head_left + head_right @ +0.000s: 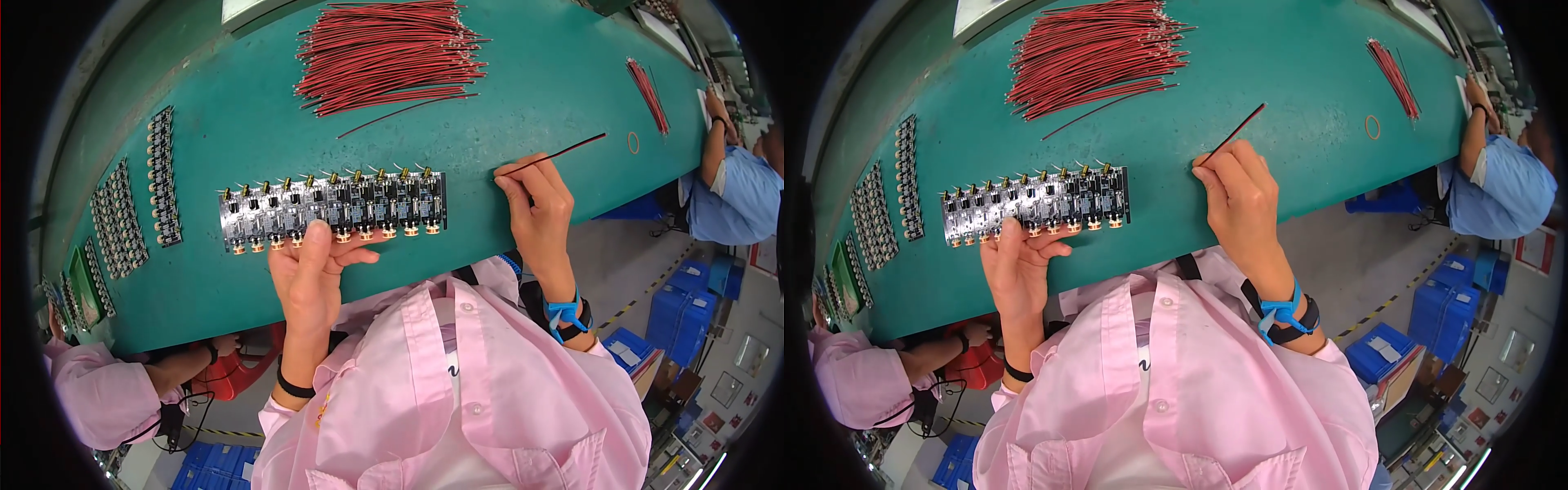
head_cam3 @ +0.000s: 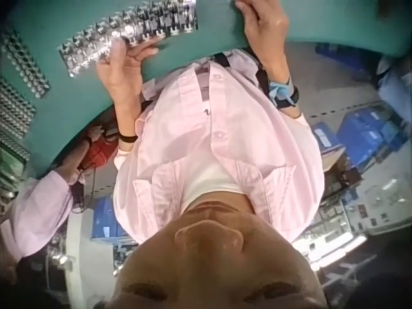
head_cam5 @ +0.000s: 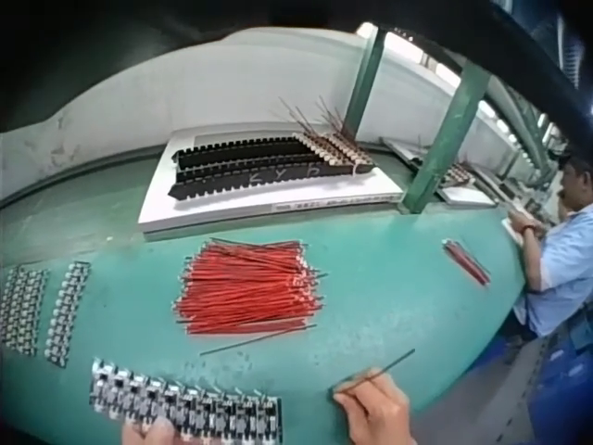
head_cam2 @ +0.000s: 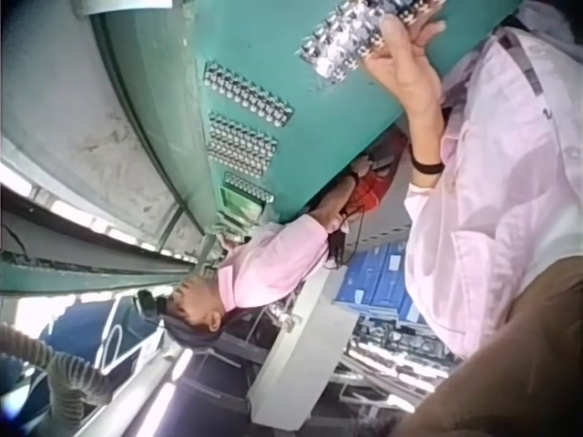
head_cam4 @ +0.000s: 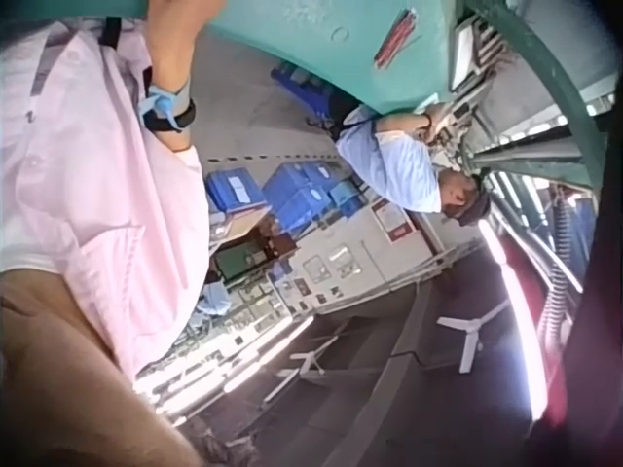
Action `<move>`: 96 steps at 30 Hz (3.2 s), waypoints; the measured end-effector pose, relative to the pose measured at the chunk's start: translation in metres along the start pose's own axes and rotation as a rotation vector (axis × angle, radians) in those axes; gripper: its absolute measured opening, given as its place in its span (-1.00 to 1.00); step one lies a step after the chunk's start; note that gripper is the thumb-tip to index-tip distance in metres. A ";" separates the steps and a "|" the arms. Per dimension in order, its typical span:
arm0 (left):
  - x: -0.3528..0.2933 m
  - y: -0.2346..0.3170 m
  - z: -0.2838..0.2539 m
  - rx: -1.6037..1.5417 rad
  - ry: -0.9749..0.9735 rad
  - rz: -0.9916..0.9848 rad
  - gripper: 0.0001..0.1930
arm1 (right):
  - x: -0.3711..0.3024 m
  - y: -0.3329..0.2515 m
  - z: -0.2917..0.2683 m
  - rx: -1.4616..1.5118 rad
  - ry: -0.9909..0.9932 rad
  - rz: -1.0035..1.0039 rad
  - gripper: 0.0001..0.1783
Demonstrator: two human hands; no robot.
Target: The person picks up a red wire from a pile, inserts it into a circuit board, and repeats this for several more wires. They then place the completed board into a tray and pick up a new circuit board to repeat the process.
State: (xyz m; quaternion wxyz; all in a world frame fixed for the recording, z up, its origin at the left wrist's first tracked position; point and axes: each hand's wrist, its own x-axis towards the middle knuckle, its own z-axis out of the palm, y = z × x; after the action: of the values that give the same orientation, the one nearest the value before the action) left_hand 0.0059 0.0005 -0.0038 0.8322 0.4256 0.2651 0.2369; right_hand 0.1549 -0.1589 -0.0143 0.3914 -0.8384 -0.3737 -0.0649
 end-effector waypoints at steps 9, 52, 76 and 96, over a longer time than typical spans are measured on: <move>0.000 -0.001 -0.002 -0.011 -0.026 -0.002 -0.67 | 0.000 0.002 -0.003 -0.037 -0.035 -0.030 -0.96; -0.004 -0.003 0.007 0.005 -0.110 -0.009 -0.79 | 0.021 -0.033 0.000 0.148 -0.129 -0.101 -0.95; -0.007 -0.005 0.004 0.063 -0.154 0.049 -0.76 | 0.019 -0.036 0.002 0.193 -0.041 -0.136 -0.91; -0.007 -0.002 0.008 0.004 -0.134 0.031 -0.75 | 0.019 -0.036 0.004 0.194 -0.026 -0.156 -0.90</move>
State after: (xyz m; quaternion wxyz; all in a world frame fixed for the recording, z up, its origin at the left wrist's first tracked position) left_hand 0.0061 -0.0100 0.0004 0.8435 0.4461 0.2025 0.2204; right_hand 0.1433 -0.1305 0.0124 0.4598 -0.7657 -0.4473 -0.0478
